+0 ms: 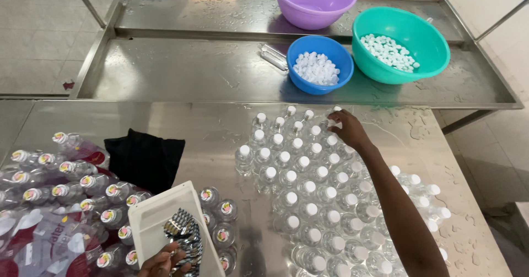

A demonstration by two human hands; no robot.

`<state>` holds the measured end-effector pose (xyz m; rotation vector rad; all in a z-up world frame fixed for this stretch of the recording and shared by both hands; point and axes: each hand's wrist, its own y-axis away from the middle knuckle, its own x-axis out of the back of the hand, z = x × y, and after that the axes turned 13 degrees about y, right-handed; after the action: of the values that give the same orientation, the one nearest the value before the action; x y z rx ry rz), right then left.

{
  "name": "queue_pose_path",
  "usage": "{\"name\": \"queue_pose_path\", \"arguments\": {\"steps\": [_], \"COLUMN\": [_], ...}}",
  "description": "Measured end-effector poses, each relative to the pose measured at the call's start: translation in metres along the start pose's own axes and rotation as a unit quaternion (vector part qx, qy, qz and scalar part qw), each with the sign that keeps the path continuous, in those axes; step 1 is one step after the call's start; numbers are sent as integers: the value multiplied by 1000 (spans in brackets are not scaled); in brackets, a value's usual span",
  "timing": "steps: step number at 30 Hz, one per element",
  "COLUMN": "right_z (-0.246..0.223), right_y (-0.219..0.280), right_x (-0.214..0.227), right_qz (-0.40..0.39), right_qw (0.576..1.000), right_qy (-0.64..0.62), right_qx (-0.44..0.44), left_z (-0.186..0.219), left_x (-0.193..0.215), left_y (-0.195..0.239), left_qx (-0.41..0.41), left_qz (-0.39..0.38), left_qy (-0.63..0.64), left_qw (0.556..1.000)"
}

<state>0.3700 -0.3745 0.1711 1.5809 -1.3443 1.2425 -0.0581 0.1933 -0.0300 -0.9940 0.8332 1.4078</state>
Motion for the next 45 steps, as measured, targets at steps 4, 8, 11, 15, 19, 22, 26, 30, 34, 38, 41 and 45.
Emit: {"name": "queue_pose_path", "arguments": {"steps": [4, 8, 11, 15, 19, 22, 26, 30, 34, 38, 41, 45], "right_z": [0, 4, 10, 18, 14, 5, 8, -4, -11, -13, -60, -152], "right_y": [-2, -7, -4, -2, -4, -3, 2, -1, 5, 18, 41, 87], "right_x": [4, -4, -9, -13, -14, -17, -5, -5, 3, 12, 18, 30], "right_qz": [-39, -21, -29, -43, -45, -42, 70, 5, -16, 75, 108, 82], "right_qw": [998, 999, 999, 996, 996, 995, 996, 997, 996, 997, 990, 980], "right_qy": [-30, -48, -12, -14, 3, -14, -42, -55, -64, 19, -2, -86], "right_qx": [-40, -4, -25, -73, -73, -91, -36, -49, -61, 4, 85, 161], "left_z": [12, 13, 23, 29, 25, 28, 24, 36, 35, 34, 38, 38], "left_x": [-10, -118, -202, -188, -199, -177, -175, -215, -218, -204, -194, -203], "left_y": [-7, -32, -52, -70, -93, -98, -117, -124, -125, -128, -116, -119], "left_qx": [45, -80, -89, -19, -4, 22, 31, 89, 42, 53, 8, 31], "left_qz": [328, 253, 298, 200, 225, 205, 233, 308, 309, 306, 273, 251], "left_qy": [-50, -162, -378, -705, -693, -714, -687, -663, -658, -660, -655, -630], "left_qw": [942, 950, 872, 680, 685, 669, 687, 677, 686, 684, 705, 735]}}
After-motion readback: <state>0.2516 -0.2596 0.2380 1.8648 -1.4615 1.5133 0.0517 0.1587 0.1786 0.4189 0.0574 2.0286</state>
